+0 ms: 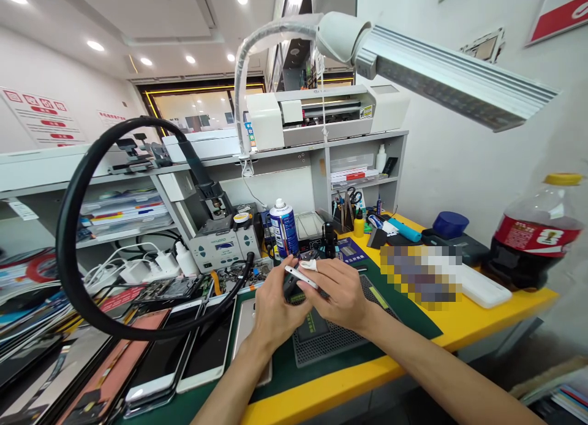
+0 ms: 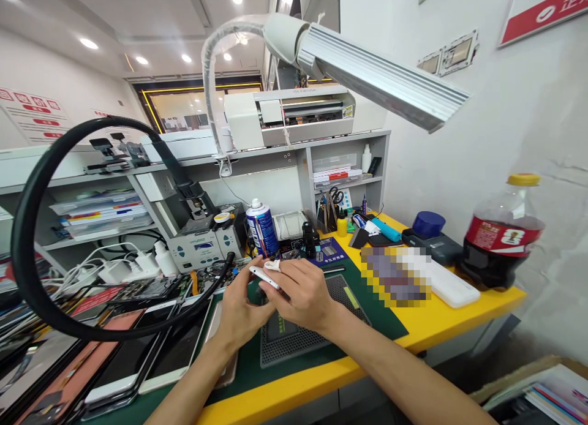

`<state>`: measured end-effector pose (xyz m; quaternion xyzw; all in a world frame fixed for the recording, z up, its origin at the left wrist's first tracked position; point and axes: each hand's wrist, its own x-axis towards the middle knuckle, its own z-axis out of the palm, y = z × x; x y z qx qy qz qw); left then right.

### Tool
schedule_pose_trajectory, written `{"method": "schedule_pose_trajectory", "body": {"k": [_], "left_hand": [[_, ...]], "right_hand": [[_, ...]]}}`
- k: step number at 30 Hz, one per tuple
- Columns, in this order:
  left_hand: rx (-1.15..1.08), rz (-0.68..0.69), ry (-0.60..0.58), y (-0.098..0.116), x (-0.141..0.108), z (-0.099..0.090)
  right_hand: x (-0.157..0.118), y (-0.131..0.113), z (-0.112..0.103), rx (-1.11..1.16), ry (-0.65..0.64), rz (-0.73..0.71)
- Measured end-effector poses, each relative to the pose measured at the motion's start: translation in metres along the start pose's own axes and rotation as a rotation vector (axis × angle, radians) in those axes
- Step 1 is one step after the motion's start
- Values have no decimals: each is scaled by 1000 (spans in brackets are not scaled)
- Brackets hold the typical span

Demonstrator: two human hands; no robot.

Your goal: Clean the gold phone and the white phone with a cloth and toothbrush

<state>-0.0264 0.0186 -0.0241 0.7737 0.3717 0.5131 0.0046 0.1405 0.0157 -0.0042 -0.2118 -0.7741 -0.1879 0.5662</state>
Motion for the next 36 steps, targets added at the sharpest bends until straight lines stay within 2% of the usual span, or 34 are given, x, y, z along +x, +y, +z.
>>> {"method": "schedule_pose_trajectory", "body": {"k": [5, 9, 11, 14, 16, 18, 20, 21, 25, 30, 36], "left_hand": [[-109, -107, -56, 7, 1, -3], [-383, -288, -132, 15, 6, -9], [-596, -457, -120, 14, 10, -11], [-932, -855, -77, 10, 18, -13], [-1162, -1086, -167, 8, 22, -14], [-1417, -1180, -361, 10, 24, -15], [-1642, -1150, -493, 14, 23, -15], [-1727, -1117, -504, 17, 23, -14], [-1899, -1001, -383, 28, 21, -11], [-1876, -1018, -240, 28, 21, -10], [-1743, -967, -215, 26, 18, -8]], "right_hand": [[1, 1, -2, 56, 26, 56], [4, 5, -6, 62, 82, 131], [5, 7, -9, 56, 121, 154], [6, 8, -11, 57, 166, 147], [6, 7, -11, 66, 174, 119], [6, 6, -11, 82, 161, 76], [5, 4, -11, 95, 138, 29], [5, 4, -11, 98, 127, 8], [4, 3, -9, 107, 105, -39], [5, -1, -10, 114, 116, -44], [6, -4, -9, 91, 95, -27]]}}
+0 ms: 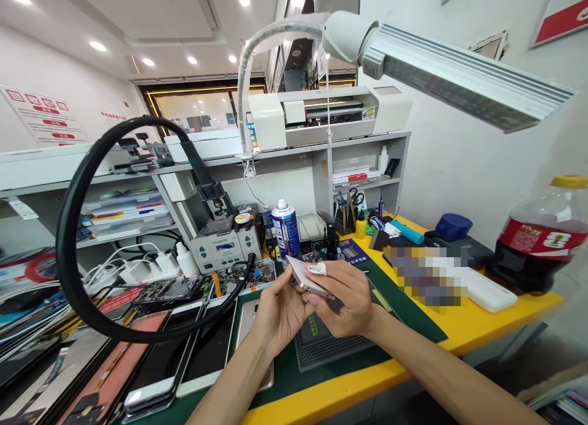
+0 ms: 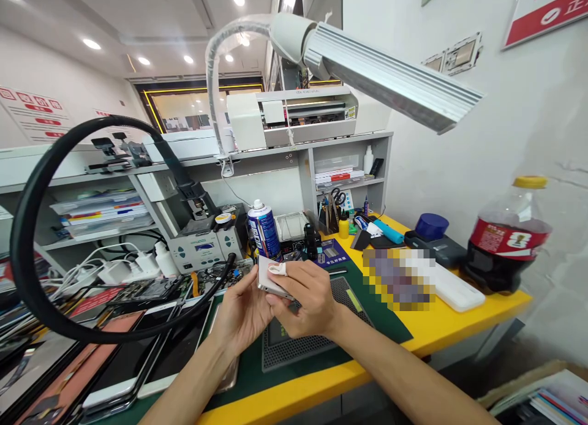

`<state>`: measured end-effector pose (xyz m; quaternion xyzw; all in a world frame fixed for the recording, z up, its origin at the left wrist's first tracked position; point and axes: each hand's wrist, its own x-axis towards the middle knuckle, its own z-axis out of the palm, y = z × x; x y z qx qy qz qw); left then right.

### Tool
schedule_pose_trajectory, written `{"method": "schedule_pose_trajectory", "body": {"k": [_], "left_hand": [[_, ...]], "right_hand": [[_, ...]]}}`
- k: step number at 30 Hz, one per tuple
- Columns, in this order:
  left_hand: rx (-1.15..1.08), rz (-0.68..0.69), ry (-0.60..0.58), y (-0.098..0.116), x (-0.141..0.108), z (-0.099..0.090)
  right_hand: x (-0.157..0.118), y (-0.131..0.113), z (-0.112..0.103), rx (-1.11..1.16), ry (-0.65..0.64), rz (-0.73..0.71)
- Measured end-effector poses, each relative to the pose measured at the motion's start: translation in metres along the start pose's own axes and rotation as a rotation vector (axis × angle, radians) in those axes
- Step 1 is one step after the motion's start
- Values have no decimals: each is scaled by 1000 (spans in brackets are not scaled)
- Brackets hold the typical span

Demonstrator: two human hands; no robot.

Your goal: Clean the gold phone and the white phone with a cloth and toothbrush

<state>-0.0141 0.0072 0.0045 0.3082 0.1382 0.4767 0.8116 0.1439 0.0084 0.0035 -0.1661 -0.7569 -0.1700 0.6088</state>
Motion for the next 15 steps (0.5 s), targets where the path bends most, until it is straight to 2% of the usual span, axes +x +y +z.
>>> {"method": "schedule_pose_trajectory", "body": {"k": [11, 15], "left_hand": [[-51, 15, -9, -1, 3, -2], [35, 84, 20, -2, 3, -4]], "right_hand": [[-3, 2, 1, -147, -92, -61], [-2, 1, 1, -123, -46, -43]]}}
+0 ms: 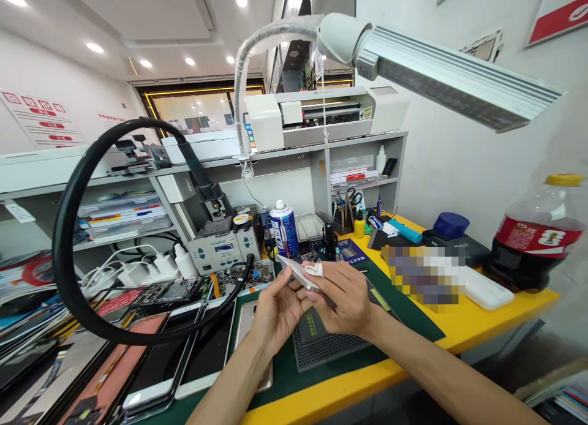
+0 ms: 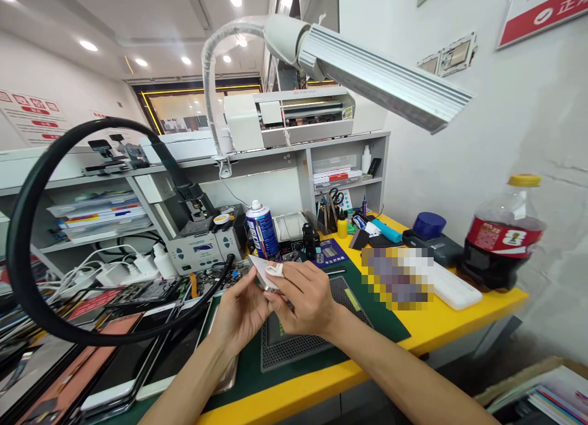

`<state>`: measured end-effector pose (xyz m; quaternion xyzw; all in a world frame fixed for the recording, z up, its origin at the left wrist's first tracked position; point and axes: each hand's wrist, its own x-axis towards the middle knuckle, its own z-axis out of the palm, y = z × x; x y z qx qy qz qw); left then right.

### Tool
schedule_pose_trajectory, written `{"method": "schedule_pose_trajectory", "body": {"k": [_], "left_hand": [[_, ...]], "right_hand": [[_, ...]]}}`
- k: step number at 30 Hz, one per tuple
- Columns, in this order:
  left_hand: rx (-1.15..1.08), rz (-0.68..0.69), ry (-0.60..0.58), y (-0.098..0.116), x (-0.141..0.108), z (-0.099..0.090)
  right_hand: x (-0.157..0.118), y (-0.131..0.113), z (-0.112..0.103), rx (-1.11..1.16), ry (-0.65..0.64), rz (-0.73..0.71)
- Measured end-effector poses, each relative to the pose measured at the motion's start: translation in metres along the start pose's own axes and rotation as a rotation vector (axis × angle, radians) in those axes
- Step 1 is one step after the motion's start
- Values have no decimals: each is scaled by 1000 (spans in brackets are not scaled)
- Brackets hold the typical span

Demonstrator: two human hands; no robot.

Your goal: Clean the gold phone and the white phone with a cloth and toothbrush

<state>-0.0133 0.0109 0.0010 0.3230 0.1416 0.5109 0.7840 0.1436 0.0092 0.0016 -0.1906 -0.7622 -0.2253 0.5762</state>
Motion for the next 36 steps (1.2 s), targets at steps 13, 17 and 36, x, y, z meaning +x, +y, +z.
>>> {"method": "schedule_pose_trajectory", "body": {"k": [13, 17, 36], "left_hand": [[181, 216, 99, -2, 0, -6], [301, 279, 143, -4, -2, -6], [487, 406, 189, -5, -2, -5]], "right_hand": [[0, 0, 0, 42, -23, 74], [0, 2, 1, 28, -79, 101], [-5, 6, 5, -24, -215, 122]]}}
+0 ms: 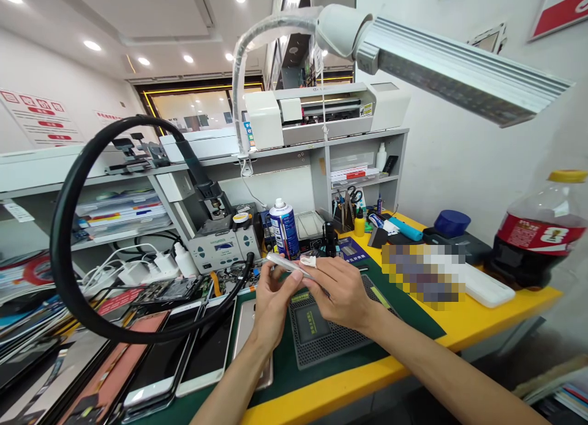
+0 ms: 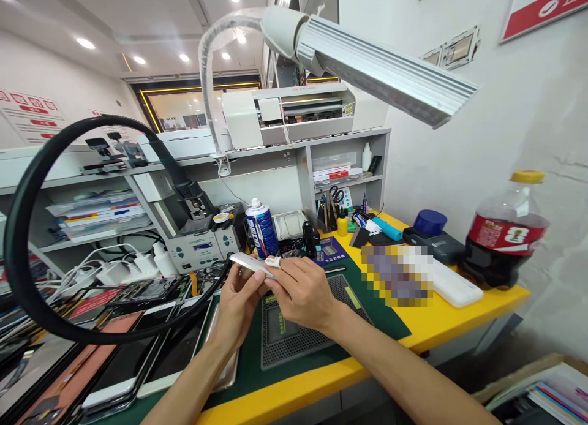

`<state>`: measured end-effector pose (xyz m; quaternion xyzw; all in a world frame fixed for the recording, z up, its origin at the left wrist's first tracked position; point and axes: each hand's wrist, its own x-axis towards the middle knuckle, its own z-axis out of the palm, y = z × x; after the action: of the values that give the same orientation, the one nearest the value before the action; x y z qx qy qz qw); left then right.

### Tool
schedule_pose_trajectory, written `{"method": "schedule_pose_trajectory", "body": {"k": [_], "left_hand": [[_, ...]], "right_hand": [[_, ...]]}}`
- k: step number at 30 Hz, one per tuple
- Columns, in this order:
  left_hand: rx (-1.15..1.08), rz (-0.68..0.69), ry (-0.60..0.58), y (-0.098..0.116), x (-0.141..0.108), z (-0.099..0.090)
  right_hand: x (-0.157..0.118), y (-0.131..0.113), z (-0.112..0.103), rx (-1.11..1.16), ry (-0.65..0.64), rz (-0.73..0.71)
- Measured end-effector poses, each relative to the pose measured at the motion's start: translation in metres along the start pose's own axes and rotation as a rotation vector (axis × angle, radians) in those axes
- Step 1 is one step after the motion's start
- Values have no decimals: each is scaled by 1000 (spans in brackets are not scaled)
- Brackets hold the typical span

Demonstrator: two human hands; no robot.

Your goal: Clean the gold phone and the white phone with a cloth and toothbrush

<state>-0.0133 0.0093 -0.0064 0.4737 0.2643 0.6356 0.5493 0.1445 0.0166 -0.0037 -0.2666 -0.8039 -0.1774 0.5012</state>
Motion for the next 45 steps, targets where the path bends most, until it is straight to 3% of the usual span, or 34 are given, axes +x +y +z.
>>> {"method": "schedule_pose_trajectory", "body": {"k": [11, 17, 20, 23, 26, 30, 34, 45], "left_hand": [[233, 103, -14, 2, -2, 3], [215, 55, 2, 1, -3, 2], [-14, -58, -2, 4, 1, 0], [-335, -296, -72, 12, 5, 0], [-517, -527, -178, 18, 4, 2], [-705, -661, -265, 21, -1, 4], [-822, -648, -250, 19, -2, 4], [-748, -486, -178, 8, -3, 7]], "right_hand": [[-2, -2, 0, 94, 7, 16], [-4, 0, 3, 33, -4, 18], [-3, 1, 3, 27, -33, 37], [-2, 2, 3, 45, -36, 28], [-3, 3, 4, 48, -10, 7], [-3, 3, 7, 58, 10, -27], [-3, -1, 9, 90, 18, -64], [-7, -4, 13, -41, 44, -66]]}}
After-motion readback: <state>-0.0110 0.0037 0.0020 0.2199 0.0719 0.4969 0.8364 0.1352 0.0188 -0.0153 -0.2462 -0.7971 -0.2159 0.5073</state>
